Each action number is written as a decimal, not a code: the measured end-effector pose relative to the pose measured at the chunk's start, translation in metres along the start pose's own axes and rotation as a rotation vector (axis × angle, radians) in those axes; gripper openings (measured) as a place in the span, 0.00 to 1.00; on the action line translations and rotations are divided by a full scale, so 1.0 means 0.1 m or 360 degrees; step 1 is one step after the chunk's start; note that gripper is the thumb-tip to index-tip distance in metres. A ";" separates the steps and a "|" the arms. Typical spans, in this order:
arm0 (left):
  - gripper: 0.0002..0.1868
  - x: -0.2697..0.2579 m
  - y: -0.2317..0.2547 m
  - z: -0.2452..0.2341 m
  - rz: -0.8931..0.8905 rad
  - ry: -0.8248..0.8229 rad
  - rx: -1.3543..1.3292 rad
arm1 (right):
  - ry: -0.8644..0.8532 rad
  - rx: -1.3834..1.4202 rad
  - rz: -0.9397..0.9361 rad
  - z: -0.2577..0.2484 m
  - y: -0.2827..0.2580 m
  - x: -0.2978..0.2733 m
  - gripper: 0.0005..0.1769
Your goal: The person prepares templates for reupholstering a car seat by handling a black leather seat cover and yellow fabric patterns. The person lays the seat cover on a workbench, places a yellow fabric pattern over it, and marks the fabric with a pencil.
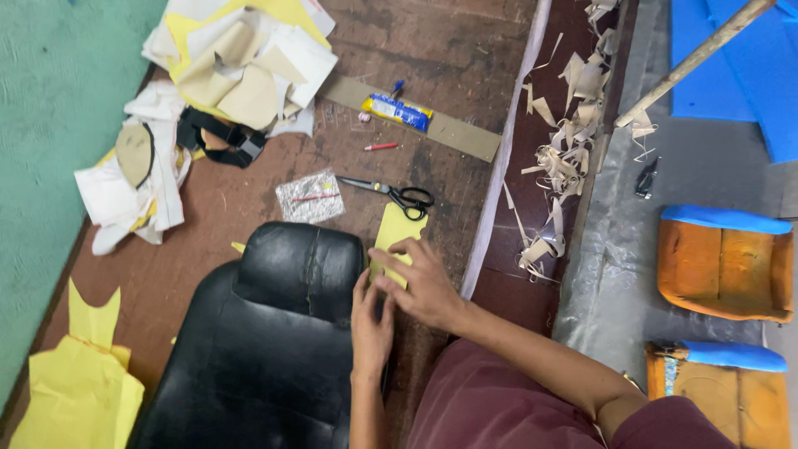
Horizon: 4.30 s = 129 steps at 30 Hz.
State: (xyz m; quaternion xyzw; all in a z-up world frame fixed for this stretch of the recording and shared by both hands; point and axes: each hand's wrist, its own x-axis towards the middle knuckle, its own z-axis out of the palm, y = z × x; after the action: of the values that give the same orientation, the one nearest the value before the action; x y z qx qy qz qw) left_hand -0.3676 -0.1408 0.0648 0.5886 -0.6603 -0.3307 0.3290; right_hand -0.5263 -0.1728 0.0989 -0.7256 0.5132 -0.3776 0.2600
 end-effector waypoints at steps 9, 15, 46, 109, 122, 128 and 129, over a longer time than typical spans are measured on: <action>0.25 0.02 0.16 0.04 -0.0035 -0.0317 -0.0041 | 0.0175 0.0022 0.0303 -0.31 0.01 0.10 0.16; 0.21 0.24 0.45 -0.07 0.0293 -0.0060 0.0145 | 0.0097 0.0152 0.0288 -0.31 -0.15 0.02 0.28; 0.23 0.01 0.08 -0.21 -0.0018 -0.0019 -0.0183 | -0.0173 0.0294 0.0026 -0.17 -0.15 -0.16 0.35; 0.25 -0.48 -1.21 -0.11 -0.0271 0.0634 0.0763 | -0.0792 0.0264 0.0002 0.60 -0.18 -0.37 0.26; 0.22 -0.64 -1.41 -0.08 -0.0302 0.0717 0.0580 | -0.1066 -0.0114 -0.0073 1.21 0.21 -0.53 0.30; 0.30 -1.39 -1.11 -0.22 -0.0730 0.0458 0.0995 | -0.0861 0.0048 -0.0536 1.50 -0.02 -0.56 0.23; 0.31 -1.50 -1.07 -0.21 -0.0763 0.0450 0.0988 | -0.0938 0.0004 -0.0489 1.59 -0.10 -0.55 0.20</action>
State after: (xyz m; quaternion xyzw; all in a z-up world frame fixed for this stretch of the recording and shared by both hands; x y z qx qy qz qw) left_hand -0.2770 -0.0022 -0.0182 0.8365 -0.5212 -0.0990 0.1371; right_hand -0.4018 -0.1188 -0.0008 -0.8722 0.2999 -0.1869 0.3381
